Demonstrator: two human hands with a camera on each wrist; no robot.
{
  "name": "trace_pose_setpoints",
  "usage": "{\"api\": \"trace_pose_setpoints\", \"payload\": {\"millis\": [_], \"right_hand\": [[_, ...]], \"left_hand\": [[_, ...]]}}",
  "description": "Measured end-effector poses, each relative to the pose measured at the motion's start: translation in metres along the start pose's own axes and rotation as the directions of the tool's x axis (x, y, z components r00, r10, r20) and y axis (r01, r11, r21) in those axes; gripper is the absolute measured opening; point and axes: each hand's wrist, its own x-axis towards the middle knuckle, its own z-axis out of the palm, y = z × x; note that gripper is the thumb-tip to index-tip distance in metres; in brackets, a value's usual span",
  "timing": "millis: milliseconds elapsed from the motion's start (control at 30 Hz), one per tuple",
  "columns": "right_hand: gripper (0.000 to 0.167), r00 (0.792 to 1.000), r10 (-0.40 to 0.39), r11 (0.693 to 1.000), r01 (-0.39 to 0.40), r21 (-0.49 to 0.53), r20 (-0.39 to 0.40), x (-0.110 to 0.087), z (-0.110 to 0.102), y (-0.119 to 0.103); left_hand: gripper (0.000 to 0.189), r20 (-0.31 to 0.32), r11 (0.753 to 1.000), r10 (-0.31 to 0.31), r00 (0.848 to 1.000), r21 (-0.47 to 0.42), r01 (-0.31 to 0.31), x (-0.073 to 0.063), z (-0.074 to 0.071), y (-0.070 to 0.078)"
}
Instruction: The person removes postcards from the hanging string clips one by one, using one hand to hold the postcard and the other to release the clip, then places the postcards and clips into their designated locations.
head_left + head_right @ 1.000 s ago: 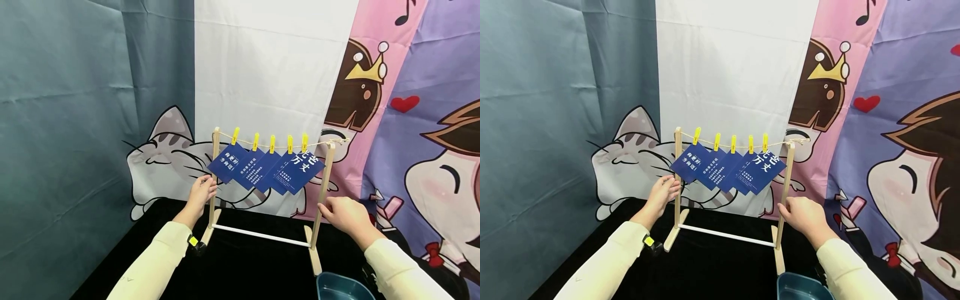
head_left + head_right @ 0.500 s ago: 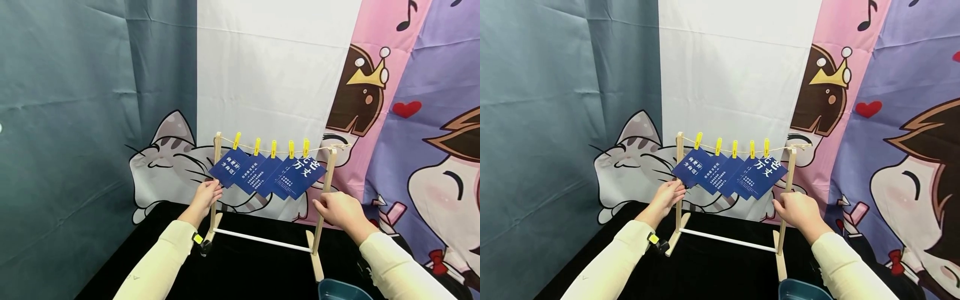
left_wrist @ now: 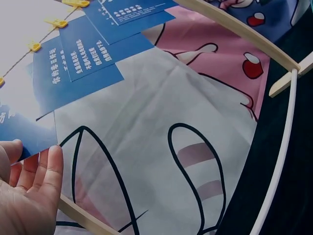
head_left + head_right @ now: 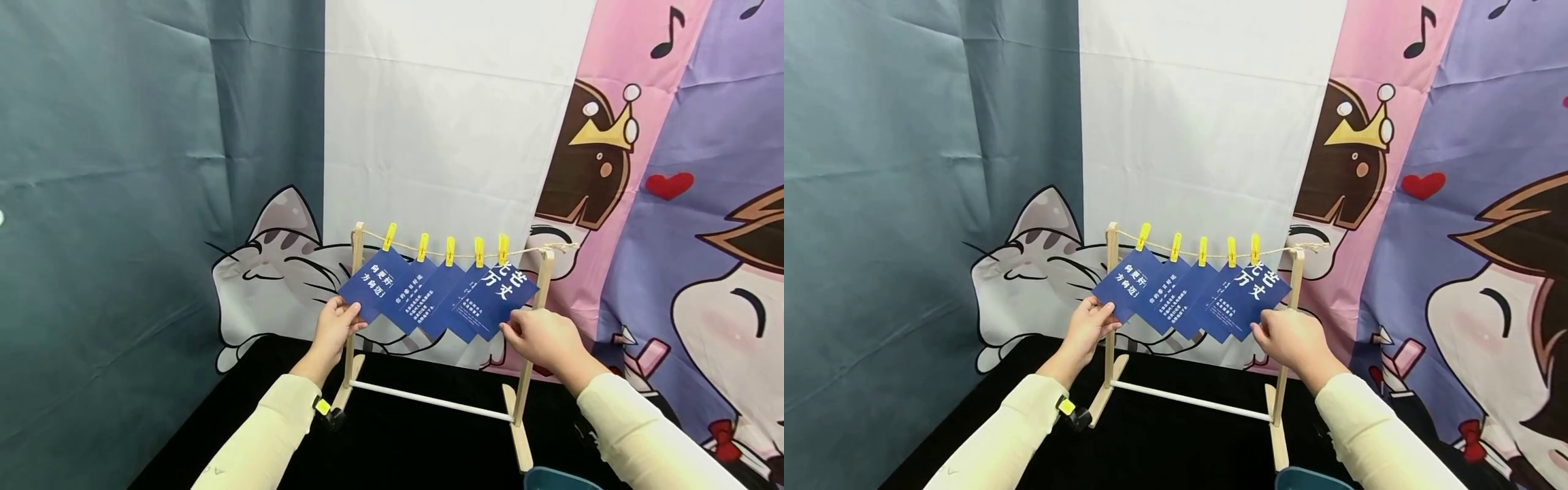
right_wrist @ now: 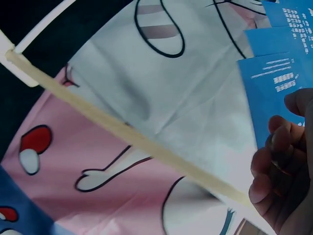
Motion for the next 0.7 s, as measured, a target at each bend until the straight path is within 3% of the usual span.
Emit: {"api": "trace_pose_setpoints", "payload": {"millis": [167, 400, 700], "right_hand": [[0.040, 0.998, -0.050, 0.999, 0.050, 0.009, -0.033, 0.019, -0.001, -0.016], [0.040, 0.990, -0.106, 0.992, 0.112, 0.061, -0.094, 0.063, -0.013, -0.048], [0.030, 0.991, -0.071, 0.983, 0.088, 0.159, -0.112, 0.126, -0.039, -0.087]], "left_hand": [[0.017, 0.016, 1.000, 0.028, 0.999, 0.003, -0.028, -0.003, -0.002, -0.003], [0.013, 0.012, 0.998, 0.056, 0.998, 0.015, -0.056, -0.005, -0.002, -0.002], [0.015, 0.009, 0.998, 0.063, 0.998, 0.030, -0.063, -0.007, -0.001, 0.000]]}}
